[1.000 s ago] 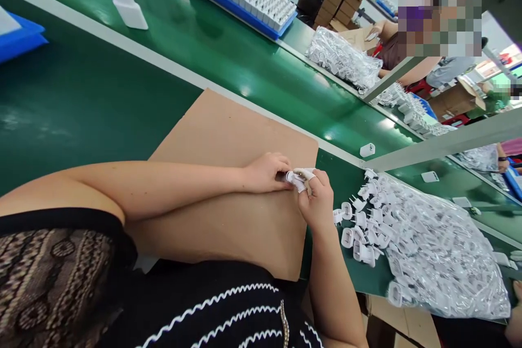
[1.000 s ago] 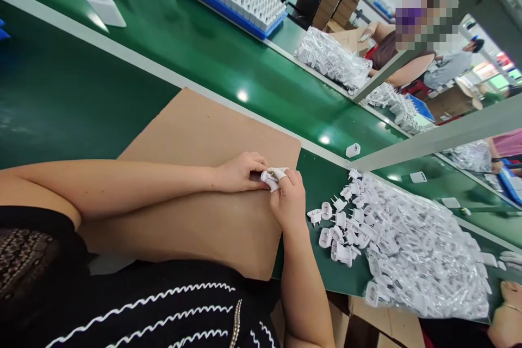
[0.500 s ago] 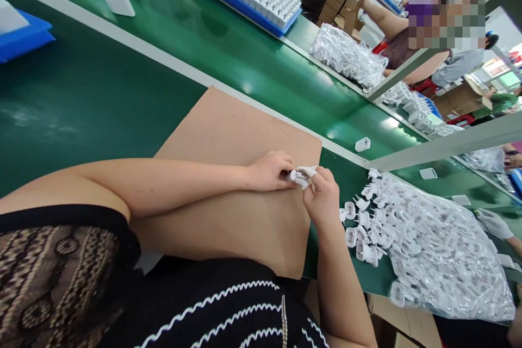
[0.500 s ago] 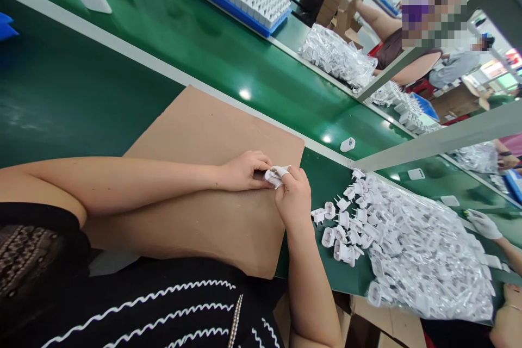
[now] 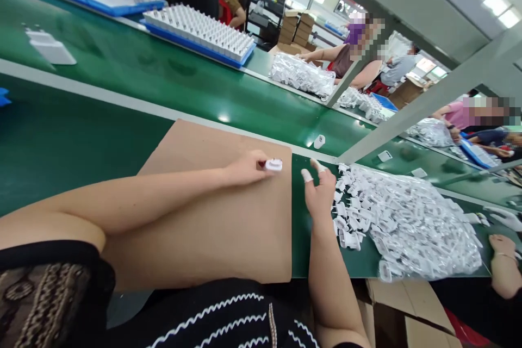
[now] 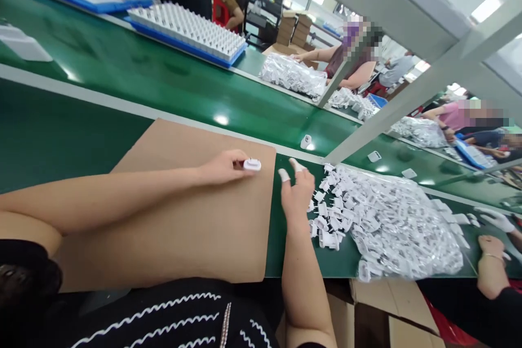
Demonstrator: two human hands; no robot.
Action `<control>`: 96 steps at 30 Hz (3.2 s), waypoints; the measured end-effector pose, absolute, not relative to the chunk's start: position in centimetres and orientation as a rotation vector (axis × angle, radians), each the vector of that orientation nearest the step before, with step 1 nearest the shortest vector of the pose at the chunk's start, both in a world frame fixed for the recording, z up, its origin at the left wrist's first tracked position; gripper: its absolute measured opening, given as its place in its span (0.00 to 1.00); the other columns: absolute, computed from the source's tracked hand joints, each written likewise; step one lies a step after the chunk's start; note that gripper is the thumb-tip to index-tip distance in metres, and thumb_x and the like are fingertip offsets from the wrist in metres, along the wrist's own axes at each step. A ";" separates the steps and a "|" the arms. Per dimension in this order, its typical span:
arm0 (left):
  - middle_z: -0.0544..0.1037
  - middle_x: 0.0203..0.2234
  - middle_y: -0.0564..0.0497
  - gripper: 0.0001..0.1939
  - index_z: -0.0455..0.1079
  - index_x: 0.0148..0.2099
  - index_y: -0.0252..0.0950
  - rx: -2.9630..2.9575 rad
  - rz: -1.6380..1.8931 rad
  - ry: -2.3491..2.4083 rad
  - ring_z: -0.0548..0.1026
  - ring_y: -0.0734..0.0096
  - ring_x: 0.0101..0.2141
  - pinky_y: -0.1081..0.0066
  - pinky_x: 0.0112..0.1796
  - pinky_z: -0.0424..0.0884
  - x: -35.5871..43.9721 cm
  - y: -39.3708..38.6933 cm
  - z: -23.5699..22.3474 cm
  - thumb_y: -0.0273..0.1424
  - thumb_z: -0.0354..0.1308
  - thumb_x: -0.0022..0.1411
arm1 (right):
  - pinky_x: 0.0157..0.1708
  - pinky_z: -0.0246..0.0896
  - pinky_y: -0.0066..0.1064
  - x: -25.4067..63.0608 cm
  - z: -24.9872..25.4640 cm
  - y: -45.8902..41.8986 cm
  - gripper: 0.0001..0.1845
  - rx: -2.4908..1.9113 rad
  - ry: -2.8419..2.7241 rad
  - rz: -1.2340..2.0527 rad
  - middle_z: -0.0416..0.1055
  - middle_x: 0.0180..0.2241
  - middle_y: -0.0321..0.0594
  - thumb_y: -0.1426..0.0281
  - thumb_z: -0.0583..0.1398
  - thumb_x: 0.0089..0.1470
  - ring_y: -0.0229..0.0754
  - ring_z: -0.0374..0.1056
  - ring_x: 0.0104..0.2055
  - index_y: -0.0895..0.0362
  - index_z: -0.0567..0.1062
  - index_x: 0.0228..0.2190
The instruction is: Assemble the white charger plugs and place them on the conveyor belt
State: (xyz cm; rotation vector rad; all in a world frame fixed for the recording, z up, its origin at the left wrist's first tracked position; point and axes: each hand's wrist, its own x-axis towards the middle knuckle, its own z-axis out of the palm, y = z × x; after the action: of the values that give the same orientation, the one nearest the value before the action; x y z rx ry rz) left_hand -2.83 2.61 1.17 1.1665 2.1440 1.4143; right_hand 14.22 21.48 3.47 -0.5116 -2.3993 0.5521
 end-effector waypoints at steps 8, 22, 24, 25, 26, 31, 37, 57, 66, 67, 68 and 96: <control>0.82 0.42 0.46 0.15 0.78 0.44 0.37 0.779 1.206 2.736 0.78 0.54 0.43 0.64 0.44 0.71 -14.4 7.4 1.4 0.39 0.65 0.56 | 0.57 0.50 0.68 16.3 3.4 27.7 0.23 -1.452 -2.501 0.246 0.66 0.57 0.72 0.65 0.61 0.60 0.74 0.56 0.63 0.65 0.73 0.52; 0.57 0.71 0.38 0.40 0.55 0.72 0.33 1.641 0.919 2.590 0.54 0.46 0.70 0.50 0.69 0.51 -12.4 17.2 2.1 0.33 0.60 0.59 | 0.50 0.63 0.40 14.9 3.2 23.0 0.06 -0.534 -2.554 0.804 0.71 0.44 0.43 0.74 0.61 0.56 0.46 0.67 0.46 0.54 0.72 0.37; 0.52 0.74 0.38 0.44 0.53 0.73 0.32 1.704 0.787 2.442 0.51 0.47 0.72 0.52 0.69 0.53 -12.5 19.5 2.3 0.27 0.59 0.55 | 0.47 0.66 0.40 14.6 2.8 22.9 0.07 -0.497 -2.376 1.107 0.71 0.43 0.41 0.68 0.62 0.57 0.43 0.68 0.42 0.53 0.70 0.38; 0.54 0.73 0.39 0.43 0.56 0.72 0.33 1.724 0.744 2.392 0.54 0.48 0.71 0.55 0.69 0.55 -12.5 20.4 2.5 0.25 0.59 0.54 | 0.44 0.68 0.39 14.4 2.6 22.9 0.09 -0.541 -2.294 1.251 0.72 0.41 0.39 0.66 0.63 0.56 0.42 0.68 0.39 0.53 0.69 0.38; 0.58 0.71 0.40 0.40 0.60 0.70 0.34 1.735 0.715 2.357 0.60 0.50 0.69 0.58 0.67 0.59 -12.5 21.2 2.7 0.24 0.58 0.54 | 0.41 0.69 0.38 14.2 2.6 22.9 0.13 -0.605 -2.208 1.388 0.72 0.39 0.37 0.63 0.66 0.54 0.40 0.67 0.35 0.53 0.69 0.37; 0.76 0.53 0.38 0.19 0.76 0.52 0.32 1.656 0.717 2.409 0.77 0.51 0.50 0.59 0.54 0.72 -12.4 20.8 3.6 0.28 0.59 0.58 | 0.41 0.73 0.38 13.9 3.5 23.1 0.26 -0.652 -1.711 2.090 0.75 0.39 0.38 0.61 0.75 0.38 0.40 0.73 0.37 0.55 0.75 0.38; 0.78 0.49 0.44 0.16 0.74 0.50 0.36 1.515 0.971 2.457 0.76 0.56 0.48 0.62 0.51 0.72 -9.7 12.2 4.0 0.36 0.59 0.62 | 0.41 0.72 0.33 14.1 4.8 22.6 0.28 -0.526 -1.522 2.255 0.79 0.39 0.35 0.68 0.75 0.37 0.41 0.75 0.41 0.51 0.77 0.43; 0.81 0.39 0.47 0.15 0.77 0.46 0.36 1.350 1.502 1.991 0.76 0.61 0.42 0.63 0.44 0.71 0.6 1.3 -0.3 0.39 0.68 0.60 | 0.48 0.71 0.39 13.5 3.9 18.2 0.18 -0.230 -2.160 1.388 0.77 0.47 0.43 0.67 0.68 0.55 0.43 0.73 0.44 0.51 0.77 0.48; 0.78 0.36 0.48 0.13 0.79 0.41 0.37 1.289 1.548 1.909 0.75 0.63 0.39 0.65 0.42 0.71 0.4 1.4 -0.1 0.41 0.68 0.60 | 0.48 0.71 0.43 13.5 4.6 16.8 0.17 -0.007 -2.578 0.854 0.80 0.43 0.42 0.71 0.60 0.61 0.50 0.72 0.47 0.47 0.81 0.49; 0.78 0.36 0.48 0.13 0.79 0.40 0.38 1.285 1.544 1.911 0.75 0.62 0.39 0.65 0.42 0.71 0.4 1.4 -0.1 0.41 0.67 0.60 | 0.49 0.70 0.44 13.4 4.5 16.8 0.17 -0.029 -2.585 0.863 0.80 0.44 0.42 0.71 0.60 0.61 0.51 0.72 0.47 0.46 0.81 0.49; 0.78 0.36 0.48 0.13 0.79 0.40 0.38 1.284 1.537 1.914 0.75 0.62 0.39 0.64 0.42 0.71 0.4 1.3 0.0 0.42 0.67 0.60 | 0.50 0.69 0.45 13.3 4.6 16.7 0.17 -0.045 -2.588 0.874 0.79 0.44 0.42 0.71 0.60 0.61 0.52 0.72 0.48 0.46 0.81 0.49; 0.83 0.41 0.46 0.25 0.80 0.46 0.38 1.065 1.399 2.058 0.79 0.57 0.39 0.63 0.40 0.73 -2.3 3.3 1.3 0.48 0.68 0.52 | 0.69 0.48 0.50 10.6 2.9 19.9 0.29 -0.482 -2.387 0.860 0.60 0.67 0.56 0.62 0.57 0.64 0.55 0.55 0.70 0.58 0.68 0.63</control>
State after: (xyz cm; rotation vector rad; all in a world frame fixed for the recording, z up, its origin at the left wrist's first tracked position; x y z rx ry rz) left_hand -2.30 3.29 1.32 1.0650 2.0583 1.3986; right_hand 10.59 19.92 2.91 -0.4822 -2.3867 0.8596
